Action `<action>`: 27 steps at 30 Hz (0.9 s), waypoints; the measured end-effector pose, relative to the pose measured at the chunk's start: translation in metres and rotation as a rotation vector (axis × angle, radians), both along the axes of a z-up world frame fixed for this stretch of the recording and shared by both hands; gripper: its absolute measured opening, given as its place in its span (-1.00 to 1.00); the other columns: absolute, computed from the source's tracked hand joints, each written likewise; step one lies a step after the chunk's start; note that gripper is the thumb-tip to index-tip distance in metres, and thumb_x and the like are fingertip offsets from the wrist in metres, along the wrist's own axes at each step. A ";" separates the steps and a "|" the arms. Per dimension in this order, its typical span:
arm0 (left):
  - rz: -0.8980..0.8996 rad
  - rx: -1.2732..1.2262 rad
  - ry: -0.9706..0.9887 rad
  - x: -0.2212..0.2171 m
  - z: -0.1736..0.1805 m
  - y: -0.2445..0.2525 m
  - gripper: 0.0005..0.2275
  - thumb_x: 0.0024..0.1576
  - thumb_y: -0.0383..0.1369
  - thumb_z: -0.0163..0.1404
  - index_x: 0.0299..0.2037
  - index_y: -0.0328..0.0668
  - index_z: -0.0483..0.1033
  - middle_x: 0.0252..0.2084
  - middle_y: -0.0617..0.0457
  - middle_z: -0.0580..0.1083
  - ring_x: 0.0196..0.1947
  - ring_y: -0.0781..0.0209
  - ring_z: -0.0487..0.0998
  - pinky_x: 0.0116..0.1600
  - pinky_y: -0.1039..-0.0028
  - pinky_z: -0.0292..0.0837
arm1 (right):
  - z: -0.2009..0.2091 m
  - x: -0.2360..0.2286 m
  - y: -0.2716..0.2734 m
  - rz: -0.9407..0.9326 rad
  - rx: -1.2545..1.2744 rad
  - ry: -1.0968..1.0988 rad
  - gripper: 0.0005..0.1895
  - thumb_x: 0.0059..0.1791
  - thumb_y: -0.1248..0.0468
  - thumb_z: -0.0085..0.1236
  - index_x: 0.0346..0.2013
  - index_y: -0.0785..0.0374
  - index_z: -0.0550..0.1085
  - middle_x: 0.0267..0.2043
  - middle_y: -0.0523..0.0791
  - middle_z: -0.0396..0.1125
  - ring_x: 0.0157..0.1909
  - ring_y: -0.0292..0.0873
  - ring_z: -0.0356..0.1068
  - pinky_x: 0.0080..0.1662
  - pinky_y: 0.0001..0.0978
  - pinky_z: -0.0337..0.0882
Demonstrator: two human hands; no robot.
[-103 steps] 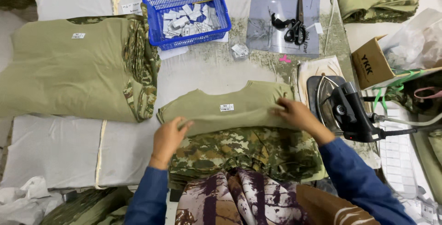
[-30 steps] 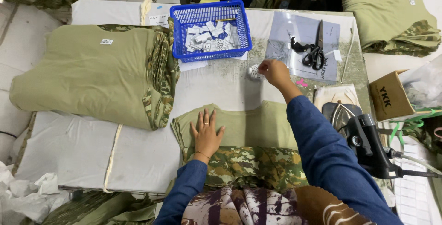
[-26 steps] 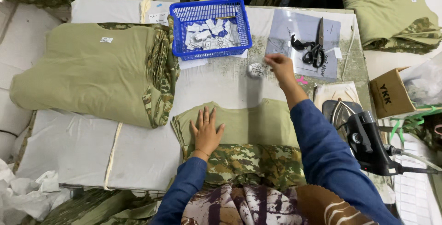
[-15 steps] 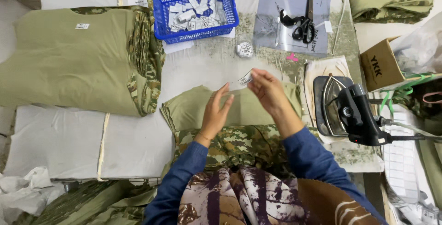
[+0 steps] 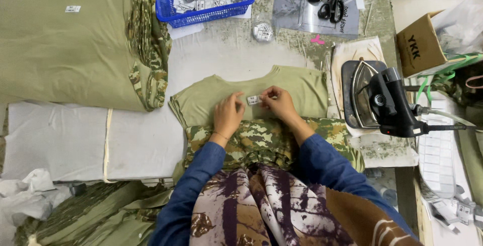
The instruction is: The person irons a camouflage-patterned shirt on a table using a steam iron. They repeatedly pick up small white labels from a blue basket, place them on the shirt, and press them with the iron. The person also folds the shirt and handles other folded garments on the table.
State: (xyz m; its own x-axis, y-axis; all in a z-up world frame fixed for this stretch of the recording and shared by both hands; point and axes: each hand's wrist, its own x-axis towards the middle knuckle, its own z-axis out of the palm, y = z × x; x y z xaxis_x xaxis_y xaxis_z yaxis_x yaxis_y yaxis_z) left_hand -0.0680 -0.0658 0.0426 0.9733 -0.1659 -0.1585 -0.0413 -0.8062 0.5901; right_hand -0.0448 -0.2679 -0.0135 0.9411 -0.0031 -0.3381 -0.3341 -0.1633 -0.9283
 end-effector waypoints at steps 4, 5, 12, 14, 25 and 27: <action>0.178 0.163 -0.018 0.004 0.013 -0.007 -0.41 0.13 0.02 0.01 0.31 0.04 0.15 0.33 0.01 0.16 0.33 0.00 0.13 0.33 -0.17 -0.07 | 0.017 0.005 0.008 0.025 -0.272 0.001 -0.82 -0.14 0.20 0.28 -0.30 0.15 0.54 -0.37 -0.07 0.45 -0.31 -0.09 0.51 -0.25 -0.30 0.45; 0.203 0.189 0.043 0.003 0.024 -0.010 -0.29 0.07 0.03 0.05 0.37 0.00 0.03 0.41 -0.06 0.02 0.40 -0.07 -0.03 0.32 -0.30 -0.20 | 0.025 0.004 0.005 0.077 -0.461 -0.005 -0.77 -0.15 0.11 0.28 -0.28 0.12 0.52 -0.35 -0.09 0.45 -0.24 -0.03 0.49 -0.20 -0.21 0.44; 0.238 0.225 0.156 0.008 0.049 -0.014 -0.14 0.06 0.04 0.05 0.45 -0.08 -0.20 0.49 -0.15 -0.14 0.48 -0.12 -0.21 0.29 -0.47 -0.33 | 0.070 0.000 -0.006 0.166 -0.746 -0.024 -0.59 -0.17 -0.08 0.28 -0.27 0.11 0.43 -0.27 -0.06 0.35 -0.12 0.13 0.41 -0.10 -0.04 0.38; 0.244 0.256 0.148 0.009 0.035 -0.014 -0.13 0.03 0.08 0.05 0.45 -0.06 -0.19 0.49 -0.11 -0.14 0.48 -0.08 -0.22 0.29 -0.48 -0.30 | 0.064 0.000 -0.006 0.163 -0.757 -0.018 -0.58 -0.18 -0.10 0.27 -0.27 0.09 0.42 -0.28 -0.08 0.32 -0.13 0.11 0.41 -0.11 -0.06 0.38; 0.275 0.271 0.111 0.009 0.031 -0.016 -0.11 -0.02 0.08 0.09 0.43 -0.01 -0.15 0.47 -0.05 -0.10 0.48 -0.05 -0.19 0.27 -0.50 -0.27 | 0.069 -0.001 -0.005 0.171 -0.752 -0.024 -0.58 -0.20 -0.09 0.29 -0.28 0.08 0.41 -0.29 -0.09 0.28 -0.12 0.11 0.40 -0.12 -0.05 0.38; 0.289 0.271 0.079 0.011 0.027 -0.018 -0.11 -0.05 0.04 0.12 0.43 -0.04 -0.14 0.46 -0.09 -0.09 0.47 -0.11 -0.16 0.27 -0.49 -0.24 | 0.072 -0.002 -0.003 0.180 -0.778 -0.007 -0.58 -0.19 -0.14 0.24 -0.30 0.05 0.39 -0.28 -0.11 0.27 -0.13 0.06 0.40 -0.13 -0.09 0.39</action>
State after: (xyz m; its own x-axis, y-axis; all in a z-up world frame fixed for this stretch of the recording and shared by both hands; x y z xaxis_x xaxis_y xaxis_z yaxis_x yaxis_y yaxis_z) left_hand -0.0572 -0.0837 0.0699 0.9569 0.1709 -0.2349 0.2468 -0.9047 0.3472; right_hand -0.0465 -0.2710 0.0588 0.9517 -0.0832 -0.2957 -0.2354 -0.8160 -0.5279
